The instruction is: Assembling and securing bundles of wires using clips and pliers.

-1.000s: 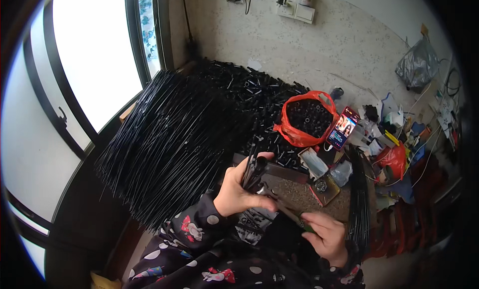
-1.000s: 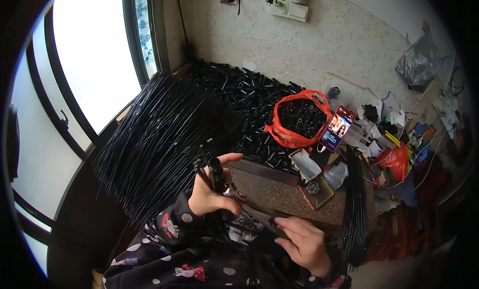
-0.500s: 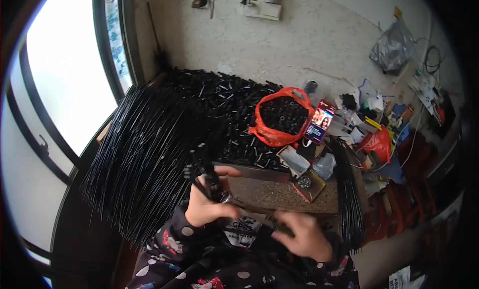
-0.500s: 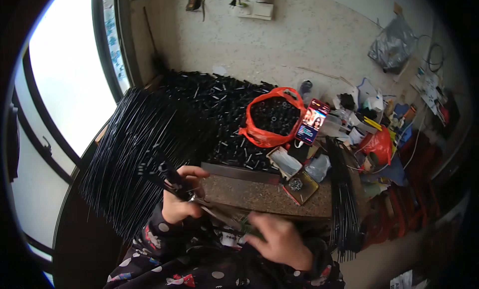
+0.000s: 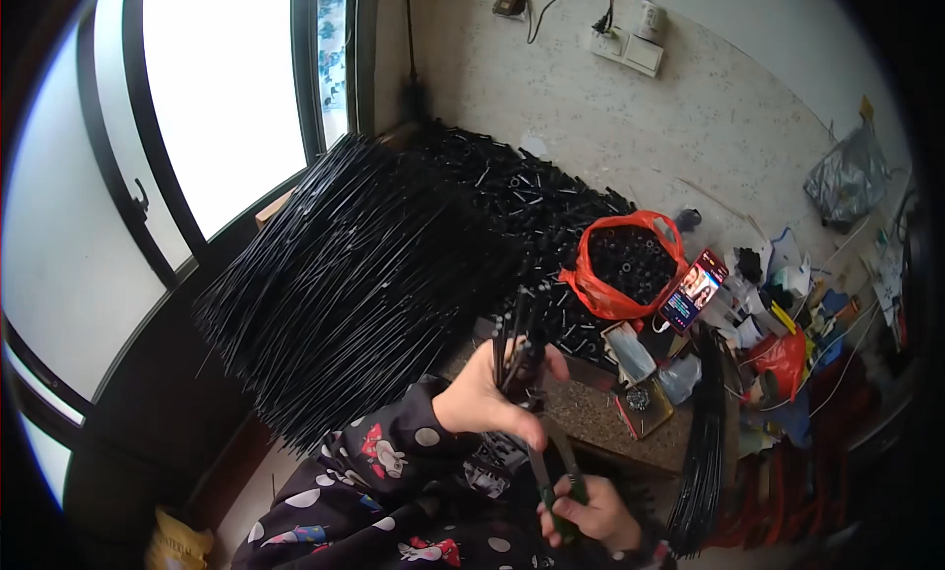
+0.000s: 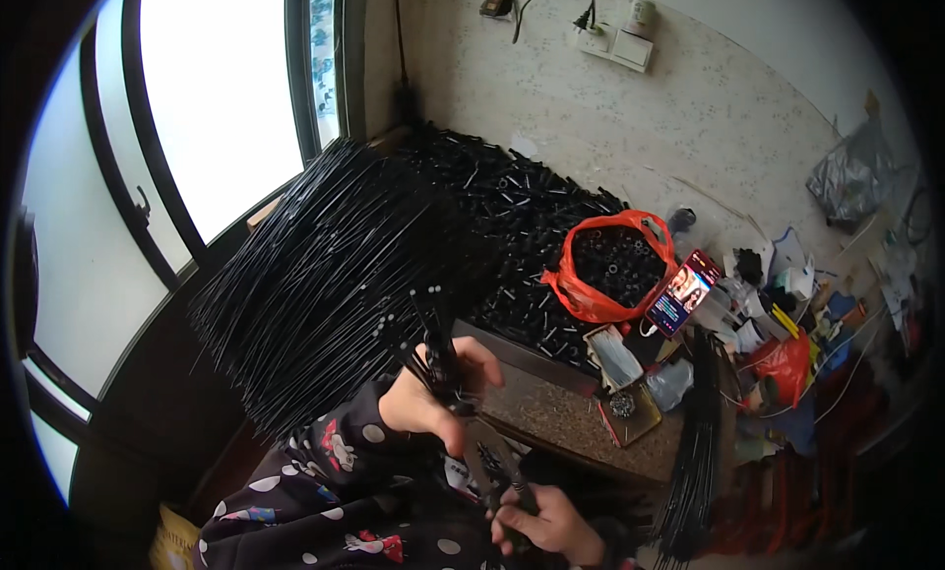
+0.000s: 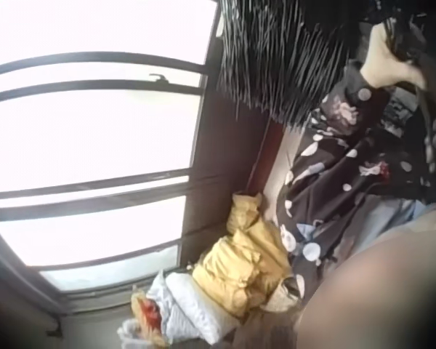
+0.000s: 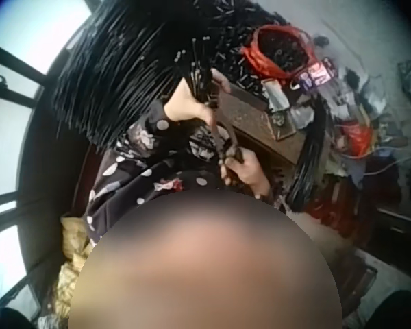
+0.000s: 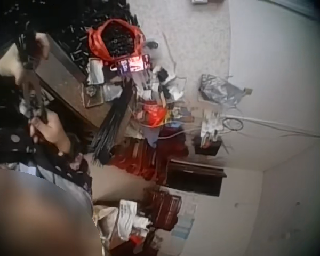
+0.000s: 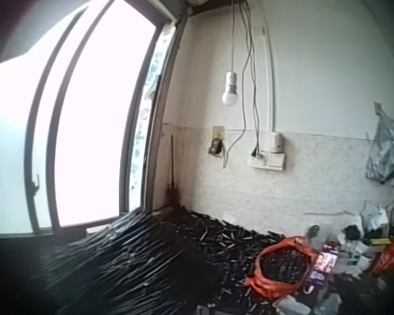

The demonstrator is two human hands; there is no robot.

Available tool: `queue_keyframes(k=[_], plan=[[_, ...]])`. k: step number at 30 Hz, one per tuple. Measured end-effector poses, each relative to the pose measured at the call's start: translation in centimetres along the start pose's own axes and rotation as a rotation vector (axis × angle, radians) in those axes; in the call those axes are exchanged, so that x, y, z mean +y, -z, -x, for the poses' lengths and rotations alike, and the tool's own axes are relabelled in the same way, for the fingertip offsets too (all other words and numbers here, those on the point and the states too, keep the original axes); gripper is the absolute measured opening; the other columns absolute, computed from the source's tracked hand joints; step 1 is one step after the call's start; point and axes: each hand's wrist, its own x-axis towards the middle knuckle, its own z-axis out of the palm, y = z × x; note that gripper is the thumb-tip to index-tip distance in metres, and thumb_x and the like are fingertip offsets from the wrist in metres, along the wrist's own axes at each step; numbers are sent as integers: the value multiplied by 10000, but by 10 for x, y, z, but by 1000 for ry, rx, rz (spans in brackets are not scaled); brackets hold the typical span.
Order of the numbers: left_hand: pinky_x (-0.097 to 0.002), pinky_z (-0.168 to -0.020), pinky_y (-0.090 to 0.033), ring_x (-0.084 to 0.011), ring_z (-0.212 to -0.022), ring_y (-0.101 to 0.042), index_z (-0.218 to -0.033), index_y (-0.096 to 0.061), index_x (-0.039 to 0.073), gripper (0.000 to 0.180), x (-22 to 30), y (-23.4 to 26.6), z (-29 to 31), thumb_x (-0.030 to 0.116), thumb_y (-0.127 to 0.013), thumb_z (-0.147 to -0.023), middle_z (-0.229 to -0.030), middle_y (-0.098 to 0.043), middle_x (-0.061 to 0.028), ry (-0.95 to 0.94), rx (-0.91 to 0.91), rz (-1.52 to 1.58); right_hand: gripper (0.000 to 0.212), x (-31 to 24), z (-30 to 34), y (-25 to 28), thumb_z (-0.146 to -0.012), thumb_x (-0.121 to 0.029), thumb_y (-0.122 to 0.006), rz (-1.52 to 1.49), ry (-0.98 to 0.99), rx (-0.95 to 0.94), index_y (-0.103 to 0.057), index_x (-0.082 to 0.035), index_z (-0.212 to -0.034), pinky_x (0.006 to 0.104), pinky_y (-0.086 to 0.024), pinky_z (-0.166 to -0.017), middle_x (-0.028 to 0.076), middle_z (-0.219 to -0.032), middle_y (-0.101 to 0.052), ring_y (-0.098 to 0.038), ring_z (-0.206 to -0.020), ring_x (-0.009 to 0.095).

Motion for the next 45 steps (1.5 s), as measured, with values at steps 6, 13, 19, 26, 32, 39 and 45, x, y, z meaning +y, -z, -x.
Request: queue_keyframes(k=[6,13,19,26,32,39,45], plan=[[-198,-664,-420,-17,-748,-480,-956,-558,8,526,6,-6,-5,177,-858,-558,-811,-588,20,-73,56,-262,454,12,-29,0,-657,-116,-727,707,421,474,-512,-10,-1043,285,-443,-537,94,-766,-572,-572,-615,186],[-211,-537,-341,-51,-607,-435,-923,-590,19,705,-1,7,-4,391,-890,-404,-662,-477,42,-52,81,-161,303,-2,-8,-3,-843,-178,-595,-146,-14,-140,-495,54,-1011,257,-467,-518,134,-683,-609,-597,-549,191],[-197,-510,-333,-42,-570,-429,-931,-577,1,682,0,4,-6,351,-891,-438,-644,-496,41,4,68,-235,524,0,-34,2,-641,-98,-712,858,458,485,-475,-21,-1103,280,-450,-540,110,-759,-572,-560,-600,189],[-203,-676,-422,-30,-735,-484,-917,-569,4,492,8,6,-5,182,-858,-560,-799,-567,29,-55,39,-244,300,11,-24,-22,-858,-52,-534,398,213,172,-447,39,-1130,308,-479,-702,124,-911,-611,-615,-751,192],[-180,-586,-410,-11,-656,-462,-895,-570,5,395,14,-1,1,150,-815,-622,-718,-556,37,-71,104,-369,554,-21,-18,6,-898,8,-393,-76,12,-212,-135,-20,-1388,289,-470,-736,196,-967,-586,-612,-759,226],[-171,-537,-347,-16,-622,-446,-820,-570,40,283,0,-19,6,98,-778,-636,-678,-518,51,55,293,-213,175,29,-33,-26,-872,-66,-535,-6,142,76,-489,17,-1020,217,-401,-471,42,-603,-511,-465,-481,93],[-184,-601,-382,-36,-668,-474,-925,-578,42,378,8,-20,9,112,-779,-613,-743,-542,30,84,309,-139,145,24,-44,-23,-825,-77,-599,715,556,517,-540,6,-928,233,-427,-479,39,-580,-551,-546,-490,121]])
